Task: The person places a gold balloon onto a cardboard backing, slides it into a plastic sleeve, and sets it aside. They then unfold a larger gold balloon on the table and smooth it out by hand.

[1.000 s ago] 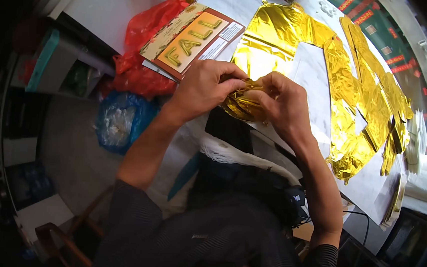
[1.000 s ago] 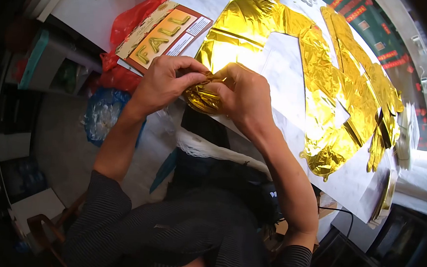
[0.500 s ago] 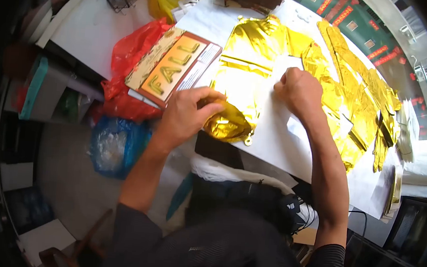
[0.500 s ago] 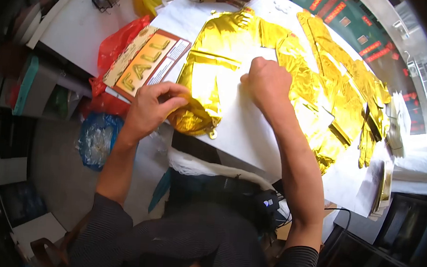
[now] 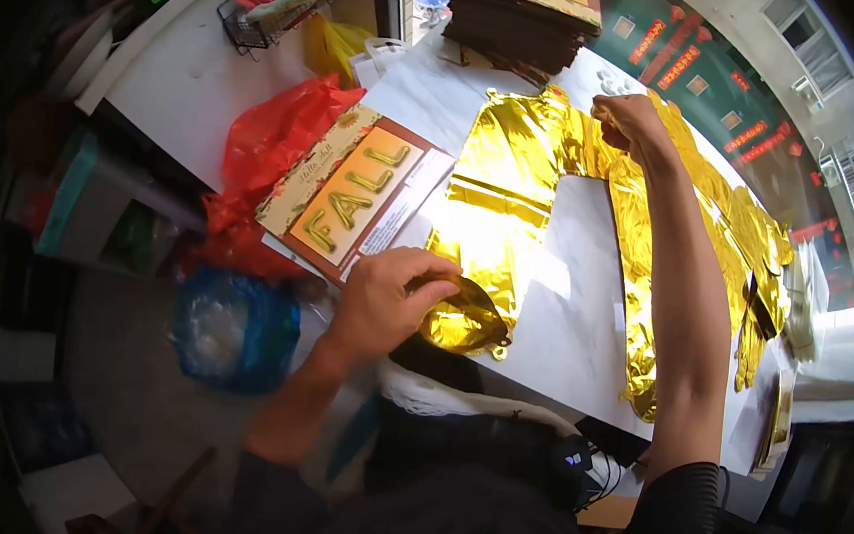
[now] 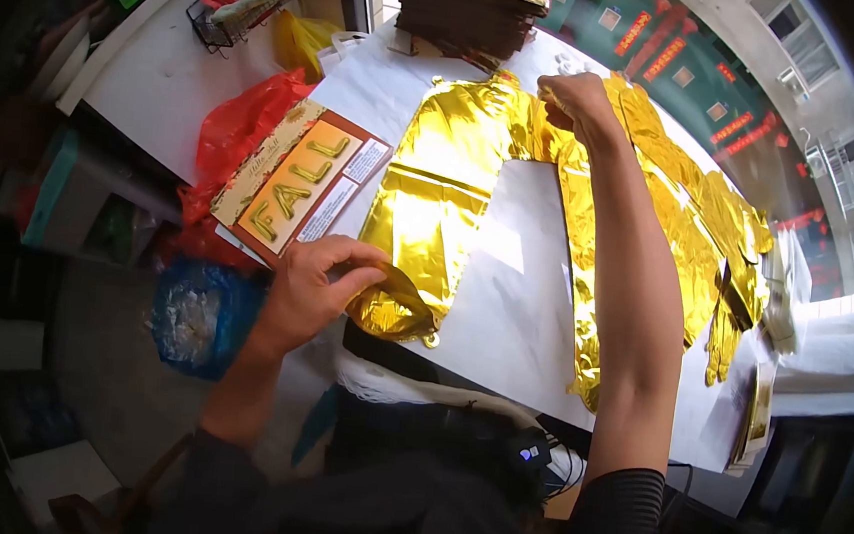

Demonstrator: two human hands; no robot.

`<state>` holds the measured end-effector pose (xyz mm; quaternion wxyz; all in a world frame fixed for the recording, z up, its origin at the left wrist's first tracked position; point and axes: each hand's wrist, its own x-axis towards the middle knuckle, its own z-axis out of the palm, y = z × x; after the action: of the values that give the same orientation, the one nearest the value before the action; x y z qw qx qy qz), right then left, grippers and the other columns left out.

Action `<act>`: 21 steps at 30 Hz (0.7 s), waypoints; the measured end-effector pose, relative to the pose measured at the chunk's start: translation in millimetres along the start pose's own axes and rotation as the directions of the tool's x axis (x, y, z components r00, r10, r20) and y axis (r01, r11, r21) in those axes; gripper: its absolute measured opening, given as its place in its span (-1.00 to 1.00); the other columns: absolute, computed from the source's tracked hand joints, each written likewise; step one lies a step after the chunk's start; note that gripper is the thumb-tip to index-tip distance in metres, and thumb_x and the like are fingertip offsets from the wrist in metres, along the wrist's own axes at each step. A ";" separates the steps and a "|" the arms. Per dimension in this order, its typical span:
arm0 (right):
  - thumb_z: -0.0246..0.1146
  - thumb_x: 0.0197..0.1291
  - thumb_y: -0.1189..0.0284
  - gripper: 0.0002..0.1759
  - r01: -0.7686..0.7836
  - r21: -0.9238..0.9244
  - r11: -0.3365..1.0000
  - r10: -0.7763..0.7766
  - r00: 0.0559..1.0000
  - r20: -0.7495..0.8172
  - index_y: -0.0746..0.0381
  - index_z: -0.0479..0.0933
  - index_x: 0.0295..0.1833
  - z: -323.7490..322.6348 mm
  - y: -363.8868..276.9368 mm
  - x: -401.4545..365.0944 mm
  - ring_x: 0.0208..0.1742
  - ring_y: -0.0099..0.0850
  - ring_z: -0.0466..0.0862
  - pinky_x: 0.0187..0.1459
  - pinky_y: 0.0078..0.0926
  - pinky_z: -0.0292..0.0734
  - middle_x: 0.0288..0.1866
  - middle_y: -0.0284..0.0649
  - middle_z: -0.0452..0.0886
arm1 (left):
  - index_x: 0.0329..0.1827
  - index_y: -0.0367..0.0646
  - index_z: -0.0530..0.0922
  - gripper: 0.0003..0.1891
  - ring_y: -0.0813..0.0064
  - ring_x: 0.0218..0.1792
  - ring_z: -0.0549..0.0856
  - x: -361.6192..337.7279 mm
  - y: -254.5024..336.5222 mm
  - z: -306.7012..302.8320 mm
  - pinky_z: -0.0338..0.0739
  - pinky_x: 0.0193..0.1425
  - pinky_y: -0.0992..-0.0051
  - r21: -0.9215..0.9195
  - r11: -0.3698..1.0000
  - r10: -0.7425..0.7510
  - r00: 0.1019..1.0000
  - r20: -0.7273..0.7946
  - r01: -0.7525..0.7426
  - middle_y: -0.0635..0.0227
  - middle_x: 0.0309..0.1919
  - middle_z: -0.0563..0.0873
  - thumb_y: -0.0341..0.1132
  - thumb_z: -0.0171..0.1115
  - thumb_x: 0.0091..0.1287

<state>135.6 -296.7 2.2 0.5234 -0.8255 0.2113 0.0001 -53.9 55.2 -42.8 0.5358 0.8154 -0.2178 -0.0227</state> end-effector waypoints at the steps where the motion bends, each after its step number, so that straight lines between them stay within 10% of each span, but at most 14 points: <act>1: 0.40 0.28 0.35 -0.79 0.008 0.000 1.000 -0.008 1.000 0.005 0.23 0.63 -0.35 0.9 3.6 16.3 -0.56 -0.63 0.50 -0.53 -0.60 0.44 -0.50 -0.40 0.56 | -0.11 -0.27 0.77 -0.83 0.20 -0.19 0.82 -0.3 0.6 0.5 0.67 -0.08 0.38 -0.004 1.000 -0.004 1.000 -0.004 0.004 0.13 -0.22 0.83 -0.40 0.47 0.31; 4: 0.38 0.07 0.57 -0.88 0.030 0.116 0.993 -0.023 0.998 -0.067 0.37 0.57 -0.43 10.6 9.4 59.9 -0.55 -0.39 0.56 -0.51 -0.42 0.57 -0.48 -0.18 0.56 | -0.11 -0.26 0.77 -0.83 0.18 -0.20 0.82 -0.1 2.6 -1.7 0.67 -0.09 0.36 0.047 0.999 0.011 1.000 0.003 -0.011 0.12 -0.22 0.83 -0.40 0.47 0.30; 13: 0.34 0.30 0.56 -0.83 -0.045 0.282 0.958 0.072 0.993 -0.088 0.47 0.60 -0.09 16.3 12.2 53.3 -0.23 -0.21 0.83 -0.35 -0.29 0.76 -0.26 -0.01 0.73 | -0.15 -0.23 0.76 -0.85 0.14 -0.23 0.79 -1.9 -2.4 2.0 0.64 -0.12 0.31 0.058 0.997 0.050 0.999 -0.011 -0.049 0.13 -0.27 0.81 -0.38 0.48 0.29; 21: 0.29 0.49 0.31 -0.58 0.359 0.010 0.933 -0.358 0.928 0.101 0.38 0.61 0.28 -0.5 -3.1 -111.6 -0.15 -0.48 0.77 -0.11 -0.51 0.71 0.03 -0.19 0.79 | -0.14 -0.26 0.77 -0.85 0.23 -0.23 0.85 0.2 -0.5 0.9 0.69 -0.11 0.38 0.003 1.000 -0.029 1.000 -0.003 0.029 0.16 -0.27 0.84 -0.37 0.45 0.32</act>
<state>34.9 -257.1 29.8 0.5210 -0.8514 0.0302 -0.0526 -53.8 54.5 -43.6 0.5345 0.8194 -0.2050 -0.0290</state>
